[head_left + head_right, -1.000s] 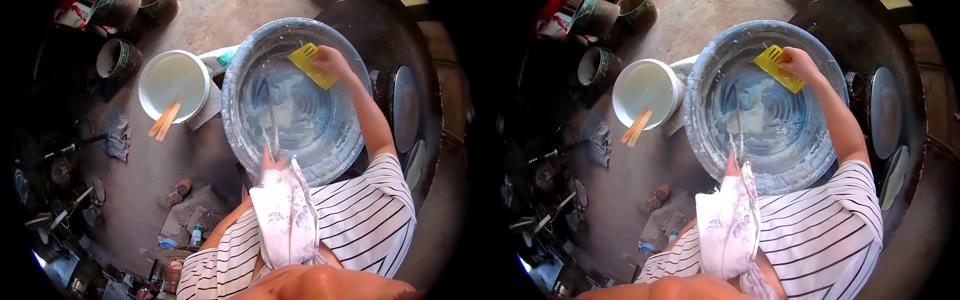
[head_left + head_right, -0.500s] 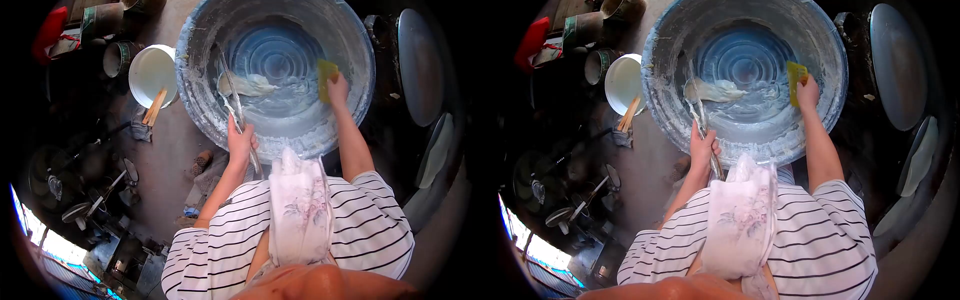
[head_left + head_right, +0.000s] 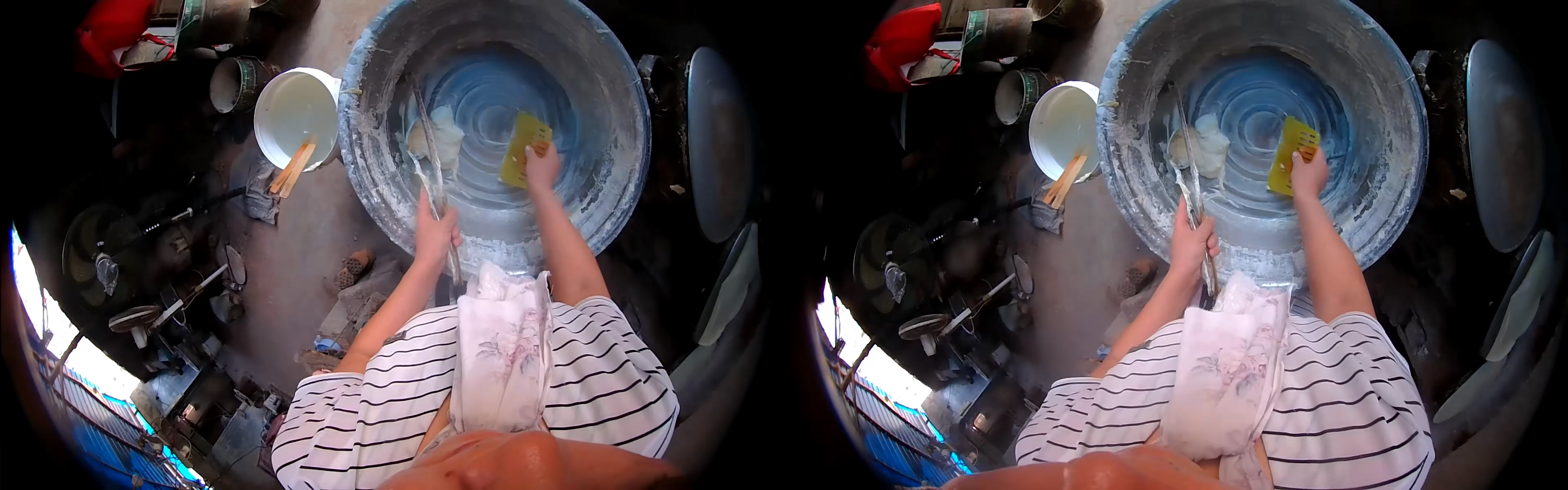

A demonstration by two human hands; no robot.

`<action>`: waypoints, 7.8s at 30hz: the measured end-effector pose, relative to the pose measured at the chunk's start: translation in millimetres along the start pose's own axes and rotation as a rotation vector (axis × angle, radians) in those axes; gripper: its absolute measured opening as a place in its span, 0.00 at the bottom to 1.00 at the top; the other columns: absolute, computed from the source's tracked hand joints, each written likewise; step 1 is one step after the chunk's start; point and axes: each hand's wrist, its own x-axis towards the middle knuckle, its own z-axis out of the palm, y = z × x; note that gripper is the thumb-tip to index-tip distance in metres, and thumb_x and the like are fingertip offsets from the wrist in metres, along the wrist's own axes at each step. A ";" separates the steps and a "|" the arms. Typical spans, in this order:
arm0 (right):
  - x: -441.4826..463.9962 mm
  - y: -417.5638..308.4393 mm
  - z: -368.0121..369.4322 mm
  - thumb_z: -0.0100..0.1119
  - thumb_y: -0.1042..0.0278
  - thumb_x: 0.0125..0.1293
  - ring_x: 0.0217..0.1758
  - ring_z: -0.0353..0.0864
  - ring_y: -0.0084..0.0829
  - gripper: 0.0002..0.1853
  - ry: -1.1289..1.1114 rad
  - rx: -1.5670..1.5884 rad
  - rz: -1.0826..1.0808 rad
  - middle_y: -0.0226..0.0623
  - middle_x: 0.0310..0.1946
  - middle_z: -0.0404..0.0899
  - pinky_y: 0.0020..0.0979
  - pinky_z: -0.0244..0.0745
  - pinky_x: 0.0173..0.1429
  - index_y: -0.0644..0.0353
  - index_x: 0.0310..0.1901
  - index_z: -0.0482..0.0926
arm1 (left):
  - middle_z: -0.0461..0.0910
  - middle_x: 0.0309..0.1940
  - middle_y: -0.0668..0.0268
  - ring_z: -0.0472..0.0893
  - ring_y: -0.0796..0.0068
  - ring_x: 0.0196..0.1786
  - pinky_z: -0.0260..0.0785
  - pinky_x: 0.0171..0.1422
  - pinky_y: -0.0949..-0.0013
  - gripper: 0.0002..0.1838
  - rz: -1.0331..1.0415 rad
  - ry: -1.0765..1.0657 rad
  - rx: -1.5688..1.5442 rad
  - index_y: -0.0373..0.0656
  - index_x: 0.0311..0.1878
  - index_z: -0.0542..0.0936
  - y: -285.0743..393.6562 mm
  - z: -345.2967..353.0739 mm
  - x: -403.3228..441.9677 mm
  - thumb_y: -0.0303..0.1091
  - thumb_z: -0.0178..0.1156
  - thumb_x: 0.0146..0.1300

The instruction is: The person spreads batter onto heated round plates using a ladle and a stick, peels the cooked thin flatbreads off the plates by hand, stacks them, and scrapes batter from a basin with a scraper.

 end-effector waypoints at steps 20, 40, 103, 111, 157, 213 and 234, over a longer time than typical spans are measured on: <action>-92.0 -264.4 -97.8 0.55 0.79 0.65 0.43 0.82 0.25 0.14 -0.588 1.272 -0.483 0.31 0.42 0.81 0.29 0.79 0.45 0.60 0.51 0.73 | 0.60 0.25 0.71 0.62 0.85 0.18 0.62 0.19 0.77 0.09 0.169 -0.716 -0.864 0.47 0.48 0.69 86.4 -30.1 -152.7 0.26 0.45 0.67; -103.8 -237.9 -212.5 0.60 0.79 0.59 0.51 0.77 0.35 0.12 0.104 0.115 -1.458 0.34 0.44 0.83 0.29 0.76 0.54 0.56 0.45 0.84 | 0.66 0.18 0.71 0.71 0.82 0.19 0.75 0.29 0.78 0.08 -0.786 -0.914 -1.066 0.41 0.26 0.64 101.0 25.1 -143.4 0.26 0.48 0.60; -743.1 302.7 -346.1 0.50 0.83 0.62 0.35 0.80 0.25 0.27 2.671 1.147 0.841 0.35 0.44 0.74 0.24 0.80 0.33 0.54 0.64 0.68 | 0.65 0.19 0.76 0.62 0.87 0.16 0.51 0.20 0.79 0.05 -1.638 -1.653 2.154 0.53 0.40 0.67 -680.8 60.2 -711.5 0.39 0.51 0.71; -711.0 377.9 -360.0 0.51 0.88 0.56 0.39 0.75 0.23 0.26 2.947 0.985 0.909 0.33 0.46 0.71 0.27 0.84 0.33 0.57 0.57 0.75 | 0.75 0.25 0.67 0.73 0.75 0.21 0.66 0.25 0.70 0.33 -0.421 -3.264 2.072 0.63 0.72 0.59 -764.6 -1.9 -671.2 0.34 0.56 0.64; -809.0 404.7 -455.6 0.50 0.80 0.52 0.49 0.75 0.46 0.17 2.095 -0.010 1.723 0.35 0.43 0.79 0.39 0.72 0.52 0.59 0.43 0.81 | 0.82 0.37 0.53 0.80 0.53 0.38 0.71 0.43 0.58 0.30 1.098 -3.457 1.016 0.66 0.67 0.67 -863.1 131.1 -705.8 0.40 0.61 0.59; -1014.8 507.8 -450.8 0.63 0.74 0.48 0.42 0.78 0.36 0.11 1.399 -0.128 0.385 0.36 0.37 0.80 0.36 0.73 0.46 0.58 0.37 0.82 | 0.78 0.33 0.69 0.66 0.85 0.26 0.63 0.32 0.78 0.31 0.947 -2.700 2.413 0.57 0.68 0.67 -620.8 53.7 -639.4 0.32 0.59 0.60; -1036.7 401.4 -357.7 0.53 0.88 0.42 0.40 0.80 0.33 0.19 1.498 0.253 0.392 0.37 0.36 0.80 0.30 0.74 0.41 0.64 0.38 0.81 | 0.64 0.15 0.75 0.62 0.86 0.13 0.56 0.15 0.78 0.32 -0.174 -2.449 1.902 0.51 0.73 0.56 -584.4 78.9 -611.3 0.23 0.46 0.65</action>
